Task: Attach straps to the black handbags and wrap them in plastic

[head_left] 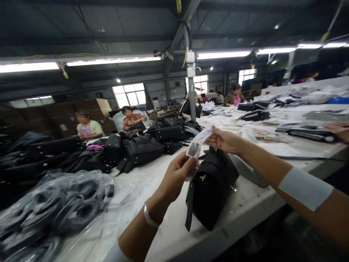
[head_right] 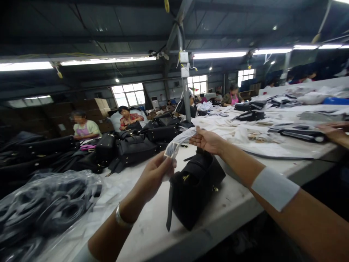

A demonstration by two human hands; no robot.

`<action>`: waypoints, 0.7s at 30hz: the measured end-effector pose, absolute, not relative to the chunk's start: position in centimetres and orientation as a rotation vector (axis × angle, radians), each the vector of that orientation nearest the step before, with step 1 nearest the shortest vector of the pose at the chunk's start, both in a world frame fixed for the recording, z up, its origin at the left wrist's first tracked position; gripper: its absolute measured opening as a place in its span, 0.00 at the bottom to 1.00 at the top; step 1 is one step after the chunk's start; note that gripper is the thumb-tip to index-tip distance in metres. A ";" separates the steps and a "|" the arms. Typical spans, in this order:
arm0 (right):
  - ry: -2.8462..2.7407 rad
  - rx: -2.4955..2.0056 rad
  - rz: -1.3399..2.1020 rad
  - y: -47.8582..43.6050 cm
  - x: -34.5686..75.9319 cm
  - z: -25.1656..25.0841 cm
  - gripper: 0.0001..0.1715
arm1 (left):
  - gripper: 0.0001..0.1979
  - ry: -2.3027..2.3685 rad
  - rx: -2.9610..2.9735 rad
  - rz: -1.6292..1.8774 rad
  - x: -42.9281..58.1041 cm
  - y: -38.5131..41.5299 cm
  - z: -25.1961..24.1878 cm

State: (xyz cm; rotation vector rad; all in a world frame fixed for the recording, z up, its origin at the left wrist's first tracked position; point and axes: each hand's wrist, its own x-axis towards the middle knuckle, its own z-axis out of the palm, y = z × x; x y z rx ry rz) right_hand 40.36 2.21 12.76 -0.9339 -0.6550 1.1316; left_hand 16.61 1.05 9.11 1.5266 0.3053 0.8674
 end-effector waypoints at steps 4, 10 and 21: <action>-0.714 -0.962 1.156 0.9 39.8 12.0 0.18 | 0.13 0.217 1.605 0.751 17.7 2.4 10.6; -0.775 -1.043 1.153 -3.3 37.8 9.0 0.18 | 0.19 0.295 1.852 0.578 15.1 4.2 8.7; -1.337 -1.518 0.294 -8.1 34.0 1.4 0.23 | 0.08 1.252 2.181 0.701 5.2 13.0 -0.6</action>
